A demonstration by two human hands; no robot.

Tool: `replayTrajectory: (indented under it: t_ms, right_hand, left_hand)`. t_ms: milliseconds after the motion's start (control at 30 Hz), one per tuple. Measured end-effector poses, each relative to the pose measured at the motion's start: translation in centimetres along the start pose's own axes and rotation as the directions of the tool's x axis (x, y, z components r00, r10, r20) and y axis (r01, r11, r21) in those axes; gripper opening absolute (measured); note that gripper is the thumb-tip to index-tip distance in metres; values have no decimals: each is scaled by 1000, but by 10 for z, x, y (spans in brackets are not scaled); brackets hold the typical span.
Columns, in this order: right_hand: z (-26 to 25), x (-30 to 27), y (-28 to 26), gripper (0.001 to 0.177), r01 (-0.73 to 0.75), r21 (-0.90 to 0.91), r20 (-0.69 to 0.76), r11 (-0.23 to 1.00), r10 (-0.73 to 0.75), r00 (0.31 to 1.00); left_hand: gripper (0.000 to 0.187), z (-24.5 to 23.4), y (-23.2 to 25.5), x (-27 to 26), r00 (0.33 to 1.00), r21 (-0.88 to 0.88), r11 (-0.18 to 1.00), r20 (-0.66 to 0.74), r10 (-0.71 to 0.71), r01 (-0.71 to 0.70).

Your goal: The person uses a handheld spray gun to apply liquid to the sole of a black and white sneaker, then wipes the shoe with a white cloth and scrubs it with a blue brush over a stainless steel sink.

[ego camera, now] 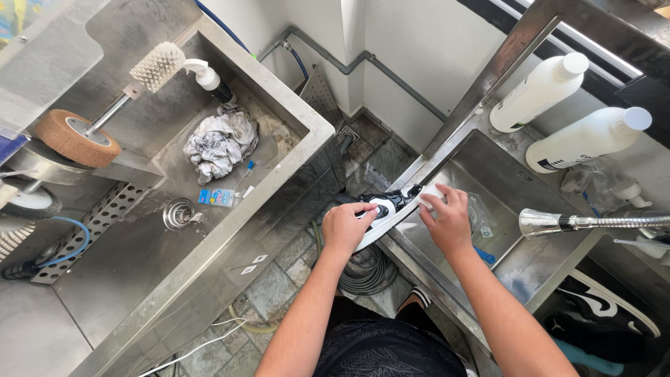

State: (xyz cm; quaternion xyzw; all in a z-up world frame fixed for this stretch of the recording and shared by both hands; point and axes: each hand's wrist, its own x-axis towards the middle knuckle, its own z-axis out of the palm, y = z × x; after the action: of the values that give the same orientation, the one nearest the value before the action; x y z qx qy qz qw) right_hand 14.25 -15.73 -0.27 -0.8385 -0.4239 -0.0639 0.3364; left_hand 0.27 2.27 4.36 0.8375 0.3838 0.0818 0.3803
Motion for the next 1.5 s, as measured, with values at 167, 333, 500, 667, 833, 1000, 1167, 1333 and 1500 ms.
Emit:
replayTrajectory:
  t_ms: [167, 333, 500, 667, 833, 1000, 1167, 1333, 1500]
  right_hand:
    - [-3, 8, 7, 27, 195, 118, 55, 974, -203, 978]
    - [3, -1, 2, 26, 0, 39, -22, 999, 1, 1000]
    - [-1, 5, -2, 24, 149, 118, 43, 982, -155, 987]
    - [-4, 5, -2, 24, -23, 76, -23, 997, 25, 999]
    - [22, -43, 25, 20, -12, 212, 26, 977, 6, 1000]
    - [38, -98, 134, 27, -694, 109, 58, 711, 693, 719]
    - [35, -148, 200, 37, -626, -483, 315, 613, 788, 529]
    - [48, -164, 191, 76, -590, -419, 387, 690, 724, 571]
    - [64, -158, 174, 75, -456, -622, 336, 637, 743, 579]
  left_hand:
    - [24, 0, 4, 4, 1000, -12, 1000, 3, -25, 25]
    - [24, 4, 0, 4, 1000, -2, 1000, -27, 1, -2]
    - [24, 4, -1, 6, 999, -3, 999, -8, -34, 34]
    - [24, 7, -2, 5, 999, -4, 999, 1, -44, 44]
    - [24, 1, -9, 3, 998, -57, 998, -57, 31, -34]
    - [34, -5, -6, -10, 999, 102, 993, -3, 52, -52]
    - [89, -15, 3, -25, 989, 241, 962, 107, 102, -125]
    - [93, -14, 1, -35, 990, 264, 956, 87, 108, -127]
    - [89, -5, -4, -44, 989, 234, 961, 34, 144, -148]
